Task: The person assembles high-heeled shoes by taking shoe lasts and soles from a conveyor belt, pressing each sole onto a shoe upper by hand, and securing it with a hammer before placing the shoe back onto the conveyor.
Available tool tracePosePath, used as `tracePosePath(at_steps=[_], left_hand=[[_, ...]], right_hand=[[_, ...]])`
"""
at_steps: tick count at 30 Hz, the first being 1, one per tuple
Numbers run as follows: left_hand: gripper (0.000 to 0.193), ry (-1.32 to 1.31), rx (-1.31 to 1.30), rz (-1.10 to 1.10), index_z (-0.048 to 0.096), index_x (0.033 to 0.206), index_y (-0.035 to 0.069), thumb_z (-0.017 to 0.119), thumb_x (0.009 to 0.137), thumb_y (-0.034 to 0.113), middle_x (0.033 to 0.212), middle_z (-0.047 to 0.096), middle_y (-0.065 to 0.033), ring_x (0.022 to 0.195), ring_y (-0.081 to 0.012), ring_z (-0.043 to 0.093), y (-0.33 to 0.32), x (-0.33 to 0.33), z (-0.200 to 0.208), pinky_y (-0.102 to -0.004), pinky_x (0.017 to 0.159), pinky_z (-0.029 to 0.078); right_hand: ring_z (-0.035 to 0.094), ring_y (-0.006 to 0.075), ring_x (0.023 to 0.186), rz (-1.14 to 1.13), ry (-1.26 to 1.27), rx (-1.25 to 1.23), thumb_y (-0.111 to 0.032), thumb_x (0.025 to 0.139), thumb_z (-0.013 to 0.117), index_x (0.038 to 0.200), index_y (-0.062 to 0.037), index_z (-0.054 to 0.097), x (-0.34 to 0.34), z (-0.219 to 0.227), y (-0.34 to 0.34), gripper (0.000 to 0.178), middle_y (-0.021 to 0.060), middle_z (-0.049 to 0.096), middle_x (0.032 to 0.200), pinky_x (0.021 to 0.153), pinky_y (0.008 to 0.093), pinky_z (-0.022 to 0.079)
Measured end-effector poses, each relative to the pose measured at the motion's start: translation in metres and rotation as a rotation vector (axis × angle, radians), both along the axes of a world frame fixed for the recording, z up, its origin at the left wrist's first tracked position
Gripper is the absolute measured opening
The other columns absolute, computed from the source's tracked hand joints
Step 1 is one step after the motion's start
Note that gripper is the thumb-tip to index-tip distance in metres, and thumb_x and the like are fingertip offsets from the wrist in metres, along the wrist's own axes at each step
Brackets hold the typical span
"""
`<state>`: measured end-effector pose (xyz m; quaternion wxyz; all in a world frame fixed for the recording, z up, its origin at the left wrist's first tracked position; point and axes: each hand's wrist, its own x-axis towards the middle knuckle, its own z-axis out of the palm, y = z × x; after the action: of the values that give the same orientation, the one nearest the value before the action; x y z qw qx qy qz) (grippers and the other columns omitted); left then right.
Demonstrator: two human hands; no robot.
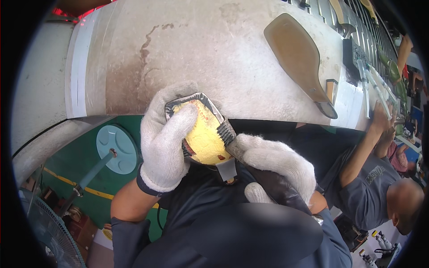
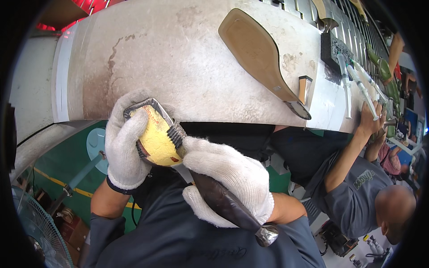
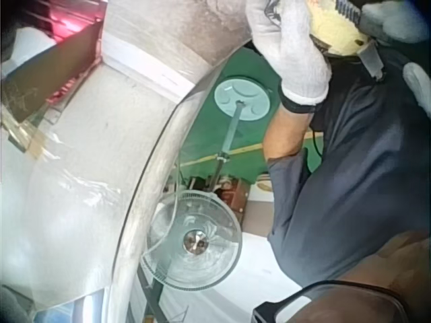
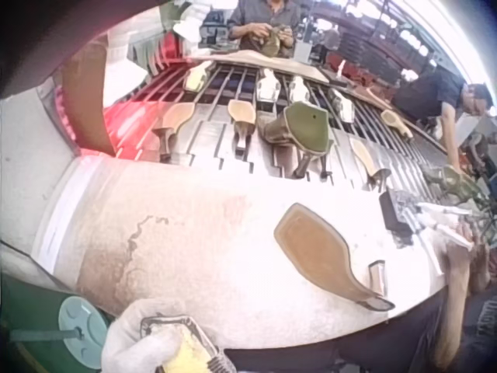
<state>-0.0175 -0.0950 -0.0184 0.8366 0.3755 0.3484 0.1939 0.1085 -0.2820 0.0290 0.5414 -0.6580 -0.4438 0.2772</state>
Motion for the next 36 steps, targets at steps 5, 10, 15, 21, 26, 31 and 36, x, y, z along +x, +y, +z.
tracePosePath(at_steps=[5,10,15,21,26,31,36], left_hand=[[0.039,0.008,0.043,-0.005,0.055,0.141,-0.003,0.06,0.105,0.009,0.116,0.074,-0.0246,0.101,-0.0325,0.078,-0.002,0.001,-0.002,-0.0457,0.09,0.067],[0.037,-0.062,-0.036,0.027,0.058,0.139,-0.007,0.063,0.104,0.003,0.117,0.075,-0.0221,0.103,-0.0297,0.077,0.0,0.002,-0.002,-0.0414,0.095,0.064],[0.036,-0.08,-0.031,0.02,0.059,0.139,-0.006,0.062,0.104,0.003,0.117,0.075,-0.0218,0.104,-0.0301,0.077,0.0,0.001,-0.004,-0.0417,0.095,0.064],[0.038,-0.07,-0.02,0.026,0.058,0.14,-0.006,0.063,0.104,0.003,0.117,0.075,-0.0214,0.104,-0.0298,0.077,-0.001,0.002,-0.003,-0.0418,0.094,0.064],[0.037,-0.034,-0.014,0.034,0.059,0.139,-0.006,0.064,0.104,0.004,0.117,0.075,-0.0213,0.104,-0.0292,0.077,-0.001,-0.001,-0.006,-0.0415,0.094,0.064],[0.033,-0.076,-0.042,0.033,0.061,0.136,-0.007,0.064,0.104,0.003,0.117,0.076,-0.0214,0.103,-0.0267,0.077,-0.001,0.002,-0.003,-0.0391,0.094,0.064],[0.036,-0.02,0.137,-0.026,0.058,0.138,-0.004,0.06,0.104,0.006,0.119,0.075,-0.0271,0.103,-0.0314,0.078,-0.003,0.001,-0.009,-0.044,0.095,0.065]], right_hand=[[0.078,0.0351,0.113,-0.02,0.064,-0.015,-0.004,0.085,0.087,0.128,0.0023,0.07,0.001,-0.003,-0.001,0.046,0.0234,0.076,0.126,0.098,0.0386,0.062],[0.079,0.0259,0.098,-0.024,0.095,-0.136,-0.008,0.091,0.084,0.121,0.0026,0.073,0.017,0.0,-0.012,0.034,0.0172,0.079,0.111,0.088,0.036,0.061],[0.066,0.0235,0.063,0.062,0.068,-0.449,-0.018,0.081,0.084,0.079,-0.0043,0.073,0.025,0.014,-0.03,0.018,0.008,0.068,0.072,0.062,0.0369,0.052],[0.071,0.0247,0.07,0.005,-0.378,-0.235,-0.009,0.082,0.092,0.118,-0.0043,0.074,0.03,0.01,-0.029,0.04,0.0096,0.073,0.088,0.066,0.033,0.057],[0.075,0.0234,0.074,0.057,-0.169,-0.364,-0.009,0.081,0.089,0.109,-0.0017,0.075,0.029,0.038,-0.024,0.032,0.0099,0.075,0.088,0.07,0.0326,0.059],[0.072,0.0209,0.067,0.011,0.141,-0.159,-0.015,0.089,0.085,0.1,0.0036,0.079,0.033,0.056,-0.017,0.023,0.0106,0.074,0.078,0.066,0.0346,0.059],[0.079,0.0297,0.08,0.136,-0.19,-0.359,-0.012,0.098,0.083,0.133,-0.0041,0.062,0.026,0.025,0.004,0.042,0.0135,0.078,0.093,0.074,0.0343,0.061]])
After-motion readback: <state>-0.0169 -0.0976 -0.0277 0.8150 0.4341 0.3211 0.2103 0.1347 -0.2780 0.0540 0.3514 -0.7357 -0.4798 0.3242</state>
